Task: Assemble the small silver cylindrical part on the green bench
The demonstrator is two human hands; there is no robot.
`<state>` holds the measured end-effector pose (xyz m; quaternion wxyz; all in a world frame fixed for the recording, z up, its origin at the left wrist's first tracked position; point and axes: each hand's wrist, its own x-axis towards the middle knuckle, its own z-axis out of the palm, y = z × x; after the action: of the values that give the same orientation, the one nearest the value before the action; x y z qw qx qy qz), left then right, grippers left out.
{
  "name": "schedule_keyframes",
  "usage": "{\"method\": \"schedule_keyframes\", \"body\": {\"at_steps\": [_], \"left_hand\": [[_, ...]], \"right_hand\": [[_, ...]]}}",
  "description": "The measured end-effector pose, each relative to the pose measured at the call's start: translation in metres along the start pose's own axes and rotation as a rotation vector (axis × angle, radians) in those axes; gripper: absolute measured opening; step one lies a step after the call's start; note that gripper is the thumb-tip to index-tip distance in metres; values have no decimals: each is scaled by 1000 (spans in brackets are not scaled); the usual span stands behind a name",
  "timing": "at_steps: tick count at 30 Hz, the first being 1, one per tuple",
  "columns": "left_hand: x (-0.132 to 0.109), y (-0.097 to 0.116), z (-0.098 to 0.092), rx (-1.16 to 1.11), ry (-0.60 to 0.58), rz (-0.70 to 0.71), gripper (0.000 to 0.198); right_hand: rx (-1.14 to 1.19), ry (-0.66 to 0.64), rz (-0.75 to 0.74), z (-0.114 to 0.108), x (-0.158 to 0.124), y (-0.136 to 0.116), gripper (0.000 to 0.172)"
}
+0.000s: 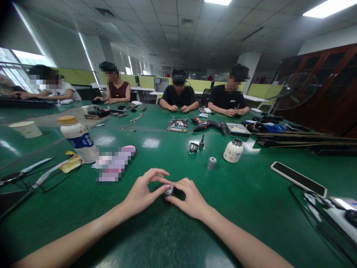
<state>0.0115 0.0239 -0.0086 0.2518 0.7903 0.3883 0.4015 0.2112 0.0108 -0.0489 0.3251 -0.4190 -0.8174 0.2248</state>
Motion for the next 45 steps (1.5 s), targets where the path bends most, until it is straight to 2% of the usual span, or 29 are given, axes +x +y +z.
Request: {"method": "schedule_keyframes", "body": {"at_steps": [5,10,13,19,23,36,45], "left_hand": [[8,-13,-7,50,99,-56,19],[5,-40,-2,174,-42,-143,20],[3,-45,1,204,-44,-109,23],[5,-20,-1,25,86,-72,22],[1,-5,2,-1,19,-38,24],[-3,-2,3,54,52,34,24],[-6,1,4,113,4,86,26]], "right_hand": [[-8,5,6,0,0,0,36],[-24,7,6,0,0,-1,35],[-26,6,3,0,0,-1,36],[-23,4,-1,1,0,2,35],[-20,9,-13,2,0,3,35],[2,6,-6,0,0,1,32],[19,7,-15,2,-2,3,31]]}}
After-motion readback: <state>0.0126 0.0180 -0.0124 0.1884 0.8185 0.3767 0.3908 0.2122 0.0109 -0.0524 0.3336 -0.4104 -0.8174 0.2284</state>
